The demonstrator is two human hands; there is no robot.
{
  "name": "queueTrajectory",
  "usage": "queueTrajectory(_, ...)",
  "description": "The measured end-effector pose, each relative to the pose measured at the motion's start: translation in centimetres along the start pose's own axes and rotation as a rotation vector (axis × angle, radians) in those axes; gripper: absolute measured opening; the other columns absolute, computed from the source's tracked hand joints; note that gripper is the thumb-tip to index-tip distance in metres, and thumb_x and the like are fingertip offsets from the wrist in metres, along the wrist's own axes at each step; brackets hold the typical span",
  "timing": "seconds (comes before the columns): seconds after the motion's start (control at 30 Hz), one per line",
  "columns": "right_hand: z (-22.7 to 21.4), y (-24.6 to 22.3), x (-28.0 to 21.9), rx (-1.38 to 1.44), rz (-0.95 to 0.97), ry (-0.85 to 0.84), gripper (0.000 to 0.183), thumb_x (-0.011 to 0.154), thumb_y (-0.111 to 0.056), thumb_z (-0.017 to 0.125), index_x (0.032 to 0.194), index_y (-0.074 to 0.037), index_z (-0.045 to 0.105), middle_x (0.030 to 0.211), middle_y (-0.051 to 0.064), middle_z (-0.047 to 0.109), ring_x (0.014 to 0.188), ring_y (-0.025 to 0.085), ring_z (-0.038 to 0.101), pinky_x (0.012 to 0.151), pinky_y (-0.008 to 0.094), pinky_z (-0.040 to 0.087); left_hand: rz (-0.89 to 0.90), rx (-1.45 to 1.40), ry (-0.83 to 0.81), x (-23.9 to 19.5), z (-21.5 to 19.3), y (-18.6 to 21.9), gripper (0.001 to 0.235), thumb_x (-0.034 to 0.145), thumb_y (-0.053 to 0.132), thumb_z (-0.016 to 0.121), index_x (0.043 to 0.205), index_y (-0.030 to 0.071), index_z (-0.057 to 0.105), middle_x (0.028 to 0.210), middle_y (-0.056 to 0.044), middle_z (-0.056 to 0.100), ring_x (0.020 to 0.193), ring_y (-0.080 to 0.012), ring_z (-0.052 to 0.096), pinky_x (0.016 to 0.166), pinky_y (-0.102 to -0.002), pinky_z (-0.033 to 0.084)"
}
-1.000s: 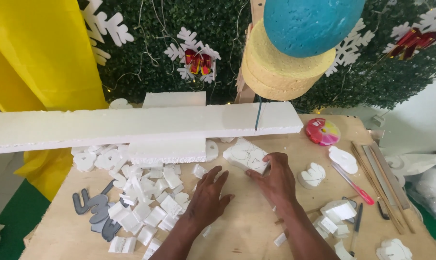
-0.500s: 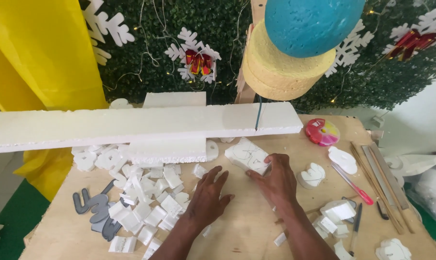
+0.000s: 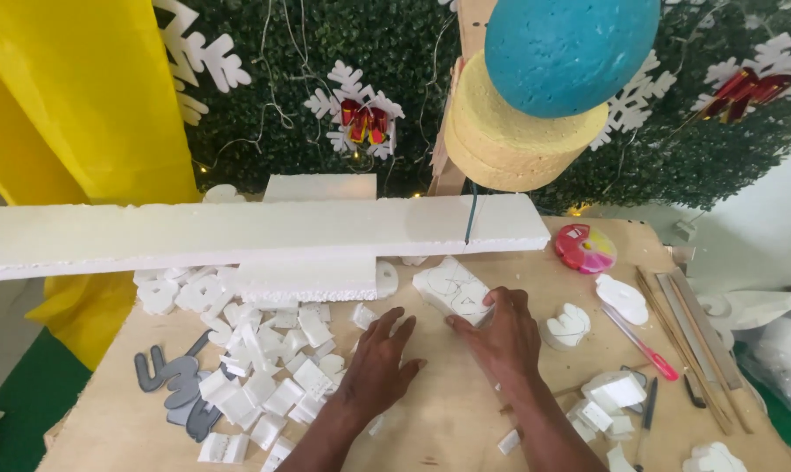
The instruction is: The person is picking up, inspecting, and attempting to assemble small white foam pieces on a work surface.
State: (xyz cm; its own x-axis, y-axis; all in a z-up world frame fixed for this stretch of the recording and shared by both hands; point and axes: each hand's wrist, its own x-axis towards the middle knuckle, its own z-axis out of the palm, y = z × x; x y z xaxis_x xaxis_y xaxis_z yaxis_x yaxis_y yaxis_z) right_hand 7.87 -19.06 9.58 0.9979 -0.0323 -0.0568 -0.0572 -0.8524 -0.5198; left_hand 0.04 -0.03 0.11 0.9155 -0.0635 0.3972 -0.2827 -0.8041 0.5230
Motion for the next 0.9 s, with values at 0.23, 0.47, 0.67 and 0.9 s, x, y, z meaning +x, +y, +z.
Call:
queueTrajectory(0.23, -0.3, -0.3, -0.3, -0.019, 0.021, 0.005, 0.062, 0.071, -0.057, 0.088, 0.110, -0.017, 0.060, 0.127, 0.007, 0.058, 0.105, 0.039, 0.069, 0.083, 0.048, 0.055, -0.017, 0.003, -0.038, 0.0, -0.5, 0.4, 0.070, 0.082, 0.020, 0.086, 0.141, 0.000, 0.053, 0.147, -0.026, 0.049, 0.133, -0.0459, 0.050, 0.107, -0.056, 0.043)
queueTrajectory(0.47, 1.2, 1.2, 0.6, -0.071, -0.056, 0.062, 0.066, 0.069, -0.063, 0.087, 0.108, -0.017, 0.061, 0.119, 0.005, 0.059, 0.107, 0.030, 0.066, 0.094, 0.045, 0.050, 0.024, -0.027, -0.038, 0.1, -0.5, 0.3, 0.071, 0.080, 0.017, 0.087, 0.141, 0.000, 0.054, 0.141, -0.022, 0.058, 0.128, -0.0413, 0.056, 0.105, -0.053, 0.045)
queueTrajectory(0.67, 1.2, 1.1, 0.5, -0.112, -0.042, 0.052, 0.067, 0.070, -0.067, 0.083, 0.111, -0.018, 0.061, 0.120, 0.005, 0.059, 0.112, 0.029, 0.063, 0.099, 0.044, 0.045, 0.083, -0.048, -0.030, 0.1, -0.7, 0.5, 0.069, 0.078, 0.014, 0.087, 0.137, -0.002, 0.055, 0.132, -0.022, 0.062, 0.117, -0.0422, 0.061, 0.098, -0.052, 0.049)
queueTrajectory(0.9, 1.2, 1.0, 0.5, -0.125, -0.037, 0.048, 0.068, 0.069, -0.067, 0.084, 0.110, -0.017, 0.061, 0.120, 0.005, 0.060, 0.115, 0.029, 0.062, 0.099, 0.045, 0.045, 0.103, -0.080, -0.094, 0.1, -1.8, 1.3, 0.070, 0.080, 0.016, 0.086, 0.139, -0.002, 0.055, 0.135, -0.023, 0.061, 0.124, -0.0407, 0.059, 0.103, -0.053, 0.046)
